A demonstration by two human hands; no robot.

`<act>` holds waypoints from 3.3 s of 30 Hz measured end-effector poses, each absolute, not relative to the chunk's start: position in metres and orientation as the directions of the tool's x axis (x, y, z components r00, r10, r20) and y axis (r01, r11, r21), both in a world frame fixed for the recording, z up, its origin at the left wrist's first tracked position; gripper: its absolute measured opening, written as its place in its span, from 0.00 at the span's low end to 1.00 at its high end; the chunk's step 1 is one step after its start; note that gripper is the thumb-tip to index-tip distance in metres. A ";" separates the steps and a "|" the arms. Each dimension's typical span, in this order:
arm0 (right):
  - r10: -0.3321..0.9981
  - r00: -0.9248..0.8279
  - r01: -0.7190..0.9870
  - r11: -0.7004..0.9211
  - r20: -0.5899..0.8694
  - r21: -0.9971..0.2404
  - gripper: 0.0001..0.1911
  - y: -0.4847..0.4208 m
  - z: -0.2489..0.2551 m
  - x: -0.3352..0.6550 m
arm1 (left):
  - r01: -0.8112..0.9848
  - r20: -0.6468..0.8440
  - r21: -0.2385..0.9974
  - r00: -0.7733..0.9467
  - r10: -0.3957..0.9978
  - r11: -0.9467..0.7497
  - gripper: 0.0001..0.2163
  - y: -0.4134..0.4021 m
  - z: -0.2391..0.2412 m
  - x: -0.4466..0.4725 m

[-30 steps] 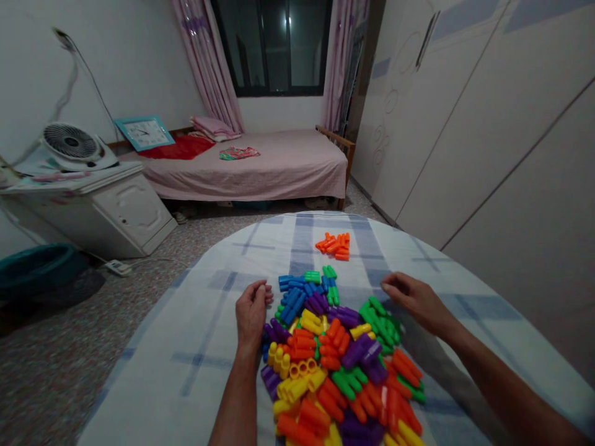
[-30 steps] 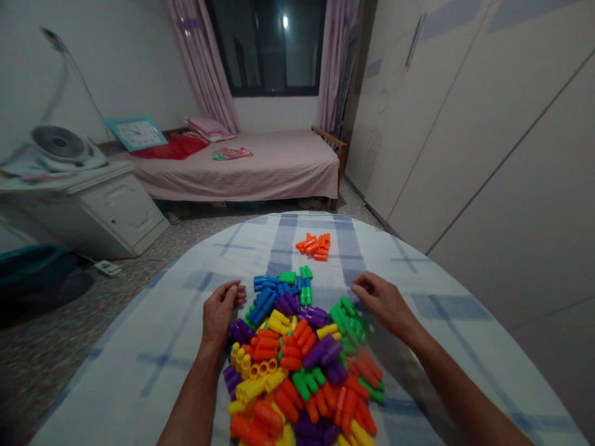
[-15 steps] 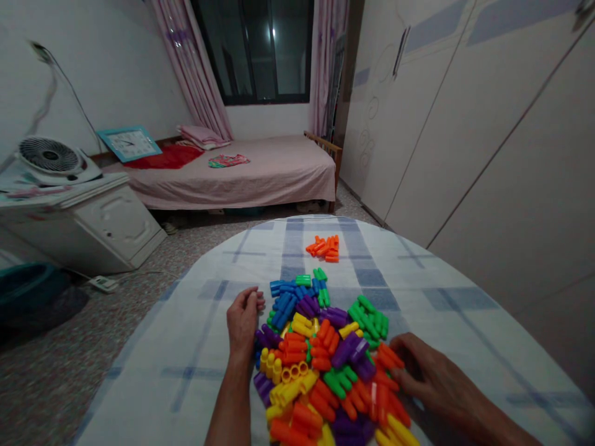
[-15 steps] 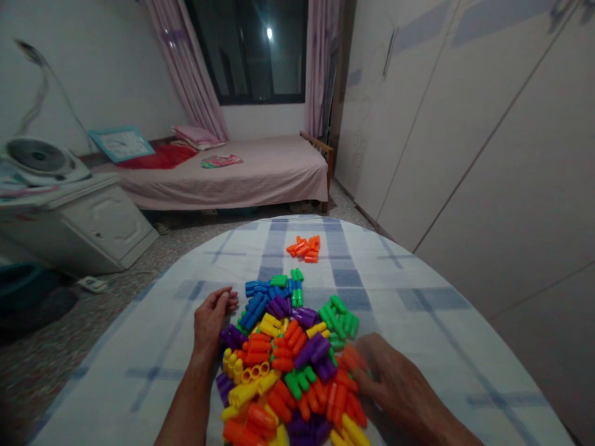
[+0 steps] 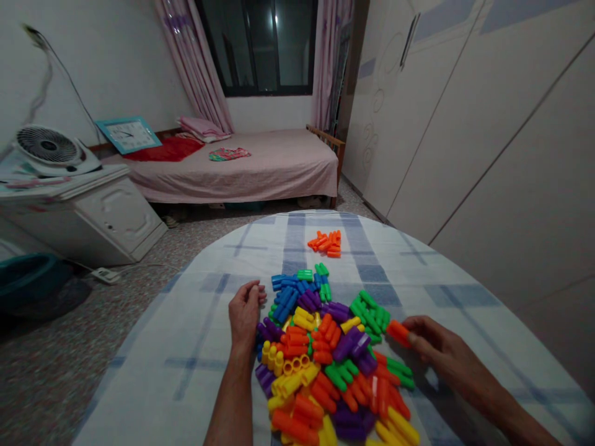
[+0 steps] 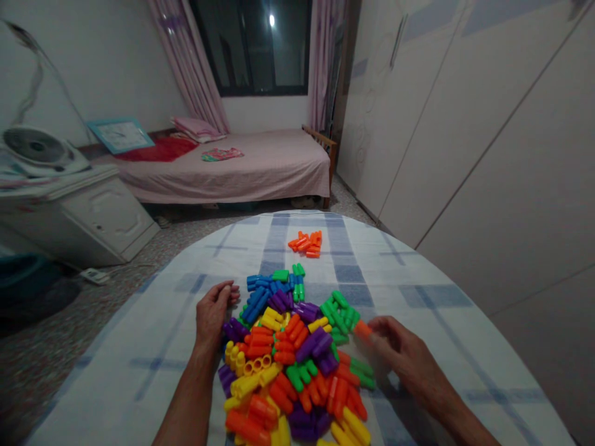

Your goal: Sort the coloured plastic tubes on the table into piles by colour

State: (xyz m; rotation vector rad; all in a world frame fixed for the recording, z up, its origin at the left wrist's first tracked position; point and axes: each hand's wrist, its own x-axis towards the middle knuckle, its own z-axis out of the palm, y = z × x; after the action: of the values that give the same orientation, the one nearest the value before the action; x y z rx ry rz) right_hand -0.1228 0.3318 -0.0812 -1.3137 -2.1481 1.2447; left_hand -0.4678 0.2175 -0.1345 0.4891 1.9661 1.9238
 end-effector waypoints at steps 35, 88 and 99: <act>0.501 -0.862 0.328 0.670 0.080 -0.666 0.22 0.390 -0.080 -0.174 | 0.018 0.005 1.000 -0.884 0.468 0.023 0.18 0.217 -0.134 -0.467; 0.709 -0.552 0.709 0.676 0.439 -0.201 0.16 0.406 -0.131 -0.149 | 0.039 0.005 0.997 -0.878 0.478 0.061 0.18 0.216 -0.138 -0.471; 0.740 -0.466 0.764 0.613 0.485 -0.202 0.22 0.424 -0.141 -0.142 | 0.030 0.003 0.998 -0.885 0.466 0.050 0.18 0.217 -0.133 -0.468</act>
State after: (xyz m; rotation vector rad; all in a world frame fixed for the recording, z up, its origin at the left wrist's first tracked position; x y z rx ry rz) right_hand -0.1422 0.4240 -0.1412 -1.1819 -2.3036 -0.0590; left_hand -0.4680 0.2169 -0.1326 0.5008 2.0125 1.8998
